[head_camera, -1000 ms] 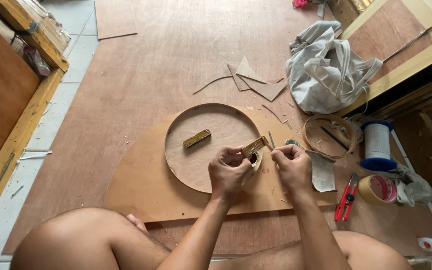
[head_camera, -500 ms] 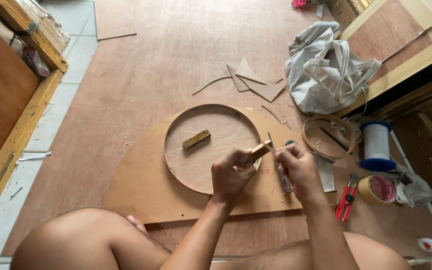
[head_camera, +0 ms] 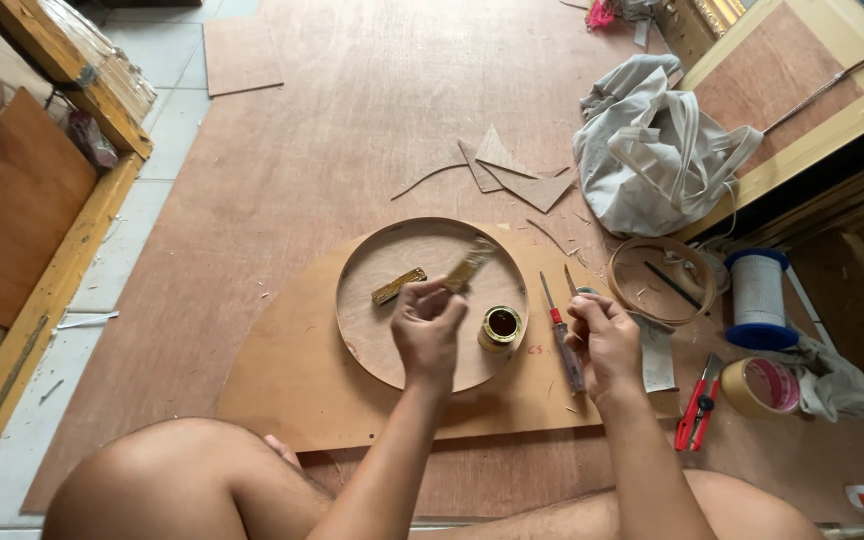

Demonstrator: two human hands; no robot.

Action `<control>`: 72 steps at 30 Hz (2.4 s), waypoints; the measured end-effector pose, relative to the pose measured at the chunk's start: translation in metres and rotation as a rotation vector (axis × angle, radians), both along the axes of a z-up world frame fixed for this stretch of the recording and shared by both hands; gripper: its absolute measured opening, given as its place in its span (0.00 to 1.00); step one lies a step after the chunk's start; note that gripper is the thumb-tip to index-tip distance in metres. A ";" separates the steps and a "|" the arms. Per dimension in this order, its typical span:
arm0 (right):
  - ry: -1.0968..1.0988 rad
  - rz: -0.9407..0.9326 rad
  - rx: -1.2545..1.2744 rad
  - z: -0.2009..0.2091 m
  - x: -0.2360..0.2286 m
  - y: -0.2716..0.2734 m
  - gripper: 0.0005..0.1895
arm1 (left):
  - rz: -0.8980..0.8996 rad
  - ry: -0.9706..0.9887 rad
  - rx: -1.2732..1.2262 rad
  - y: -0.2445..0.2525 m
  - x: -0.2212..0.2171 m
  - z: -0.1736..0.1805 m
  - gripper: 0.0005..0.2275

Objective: A person is seen sitting on the floor of a workshop, applying adhesive to small wooden blocks and then carefully attaching them to a circular wooden base. They use a small stick to apply the glue from a container and then press the blocks firmly into place.

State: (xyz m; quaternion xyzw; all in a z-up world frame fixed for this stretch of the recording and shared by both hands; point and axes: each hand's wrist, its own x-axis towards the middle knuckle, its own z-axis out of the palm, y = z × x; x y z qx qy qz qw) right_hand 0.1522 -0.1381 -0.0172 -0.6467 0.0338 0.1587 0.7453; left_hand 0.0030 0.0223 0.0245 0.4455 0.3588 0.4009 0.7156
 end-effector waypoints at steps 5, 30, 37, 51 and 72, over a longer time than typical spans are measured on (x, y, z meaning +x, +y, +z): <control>-0.050 0.045 -0.086 0.008 -0.021 0.016 0.12 | 0.179 0.367 0.114 0.043 0.004 -0.102 0.17; -0.150 -0.037 -0.437 -0.007 -0.017 -0.013 0.10 | -0.340 0.883 0.952 -0.011 0.006 -0.088 0.27; -0.139 0.332 -1.110 -0.011 -0.005 -0.052 0.15 | -0.193 0.610 0.729 -0.018 0.000 -0.048 0.29; -0.064 0.295 -0.556 0.078 -0.036 -0.050 0.16 | -0.226 0.592 0.758 -0.025 -0.005 -0.045 0.28; -0.141 -0.196 -0.559 -0.021 0.046 -0.044 0.11 | -0.329 0.590 0.681 -0.025 0.004 -0.081 0.30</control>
